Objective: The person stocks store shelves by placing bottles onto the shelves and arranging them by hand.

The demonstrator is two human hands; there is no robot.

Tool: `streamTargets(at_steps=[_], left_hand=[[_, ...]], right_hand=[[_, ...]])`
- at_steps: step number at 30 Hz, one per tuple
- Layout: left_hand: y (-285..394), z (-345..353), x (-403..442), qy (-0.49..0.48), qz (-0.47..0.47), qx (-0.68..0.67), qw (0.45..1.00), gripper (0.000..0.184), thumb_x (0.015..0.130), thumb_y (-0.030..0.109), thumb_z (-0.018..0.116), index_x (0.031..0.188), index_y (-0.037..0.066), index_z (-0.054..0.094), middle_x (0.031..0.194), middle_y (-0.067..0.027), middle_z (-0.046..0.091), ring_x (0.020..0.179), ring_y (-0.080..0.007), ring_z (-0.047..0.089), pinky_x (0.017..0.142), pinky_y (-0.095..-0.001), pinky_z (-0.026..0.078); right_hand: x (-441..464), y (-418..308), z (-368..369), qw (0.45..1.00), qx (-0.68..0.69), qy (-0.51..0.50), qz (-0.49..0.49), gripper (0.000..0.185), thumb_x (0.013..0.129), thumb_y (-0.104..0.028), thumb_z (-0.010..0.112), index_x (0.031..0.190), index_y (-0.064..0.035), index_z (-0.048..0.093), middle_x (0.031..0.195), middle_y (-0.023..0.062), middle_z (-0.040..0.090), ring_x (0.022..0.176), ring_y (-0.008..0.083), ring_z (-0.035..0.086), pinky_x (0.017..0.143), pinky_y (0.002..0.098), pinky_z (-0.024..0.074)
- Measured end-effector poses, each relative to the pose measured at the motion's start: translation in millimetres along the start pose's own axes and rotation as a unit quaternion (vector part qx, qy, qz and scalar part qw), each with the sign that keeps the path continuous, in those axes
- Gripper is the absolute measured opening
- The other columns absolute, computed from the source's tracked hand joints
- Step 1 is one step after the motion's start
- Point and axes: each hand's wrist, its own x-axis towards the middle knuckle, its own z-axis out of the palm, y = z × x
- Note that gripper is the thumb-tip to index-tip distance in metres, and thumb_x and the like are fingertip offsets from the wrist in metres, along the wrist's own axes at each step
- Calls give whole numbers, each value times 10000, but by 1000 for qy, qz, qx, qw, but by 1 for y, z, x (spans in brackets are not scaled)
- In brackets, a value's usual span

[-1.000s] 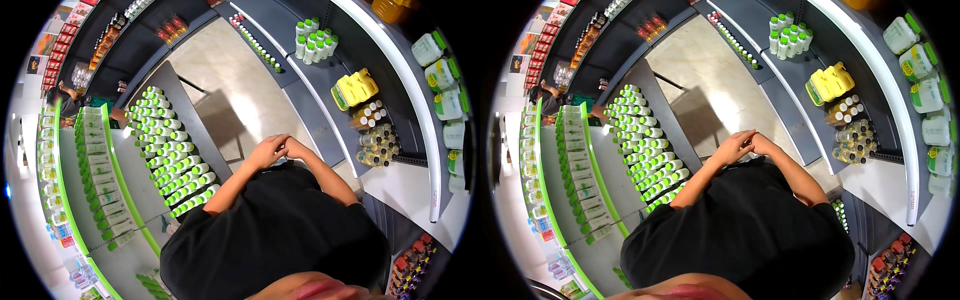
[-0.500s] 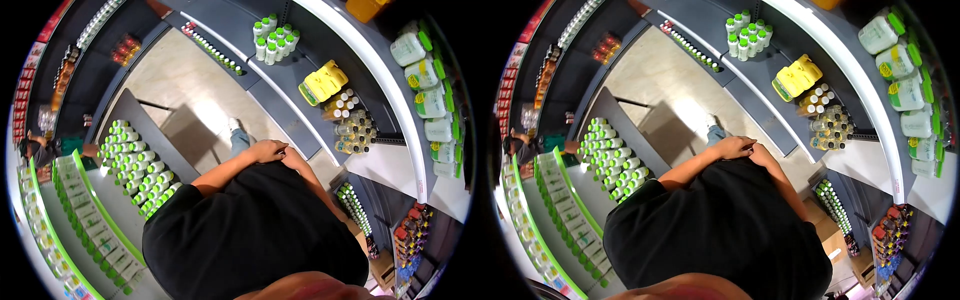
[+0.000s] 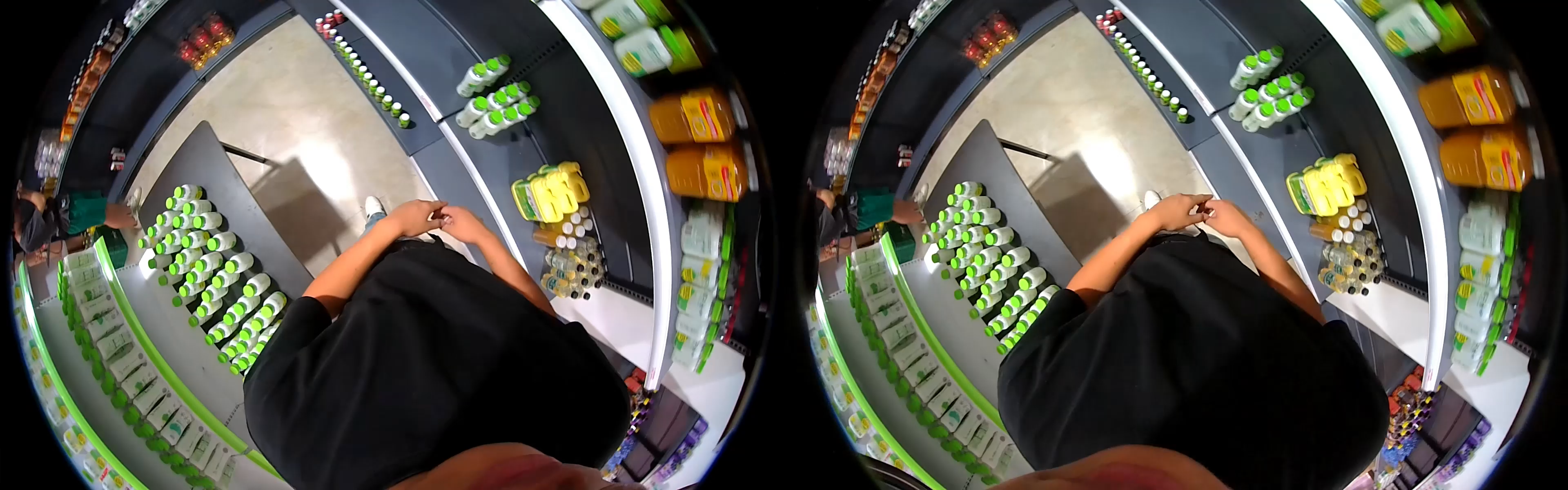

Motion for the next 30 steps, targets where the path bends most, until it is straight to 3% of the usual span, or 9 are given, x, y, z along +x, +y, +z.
streamTargets(at_steps=[4,9,13,14,20,23,27,29,30], left_hand=[[-36,-39,0,104,-16,-57,993,543,907,319,620,1375,66,509,1081,-162,697,1006,-337,674,883,-409,519],[-70,-68,13,120,-30,-91,988,471,907,282,633,1326,80,557,1121,-160,691,951,-311,694,849,-392,542],[-73,-87,28,109,-56,-135,983,470,914,272,626,1331,66,556,1135,-131,691,936,-271,690,867,-372,534],[-76,-86,36,102,-59,-155,981,473,917,275,620,1334,63,554,1121,-125,694,937,-260,688,869,-368,531],[-80,-84,112,97,-64,-248,962,538,923,196,580,1427,61,450,1144,-136,656,1039,-218,626,927,-328,486],[-98,-66,178,140,-30,-338,930,582,901,177,566,1454,83,414,1159,-141,643,1033,-222,624,923,-335,488],[-97,-72,243,155,-135,-159,966,698,828,263,626,1471,145,380,1302,-147,608,1177,-337,587,994,-394,465],[-103,-66,278,172,-155,-147,962,771,785,273,663,1471,94,359,1360,-211,547,1237,-379,536,1049,-409,431],[-105,-67,290,189,-136,-132,964,783,778,279,670,1468,79,359,1360,-228,539,1243,-385,529,1057,-414,422]], right_hand=[[70,-22,-14,1000,-6,-4,-23,179,820,-95,612,968,-7,663,871,148,694,789,279,660,734,362,511],[115,-41,-21,998,-63,-11,1,146,804,-125,643,916,-34,664,855,164,692,791,322,672,715,396,516],[134,-23,-40,998,20,47,33,167,799,-154,666,942,-68,678,892,143,692,770,298,657,701,393,511],[136,-15,-49,996,18,89,1,222,797,-172,680,1001,-85,673,969,121,677,770,283,643,726,379,513],[160,29,-135,946,-86,311,40,332,797,-167,678,1116,-89,631,1051,161,649,840,312,638,781,401,510],[176,49,-171,919,-149,349,108,434,772,-188,694,1187,-97,607,1140,196,620,1077,384,584,920,434,479],[207,72,-202,923,-162,329,117,490,756,-196,709,1217,-77,596,1177,223,602,1115,400,568,964,442,463],[221,81,-205,925,-179,319,98,503,754,-185,717,1231,-82,593,1206,228,587,1142,399,556,985,438,454],[225,86,-205,919,-198,339,11,477,753,-123,688,1216,-50,596,1228,247,580,1152,398,548,995,438,449]])
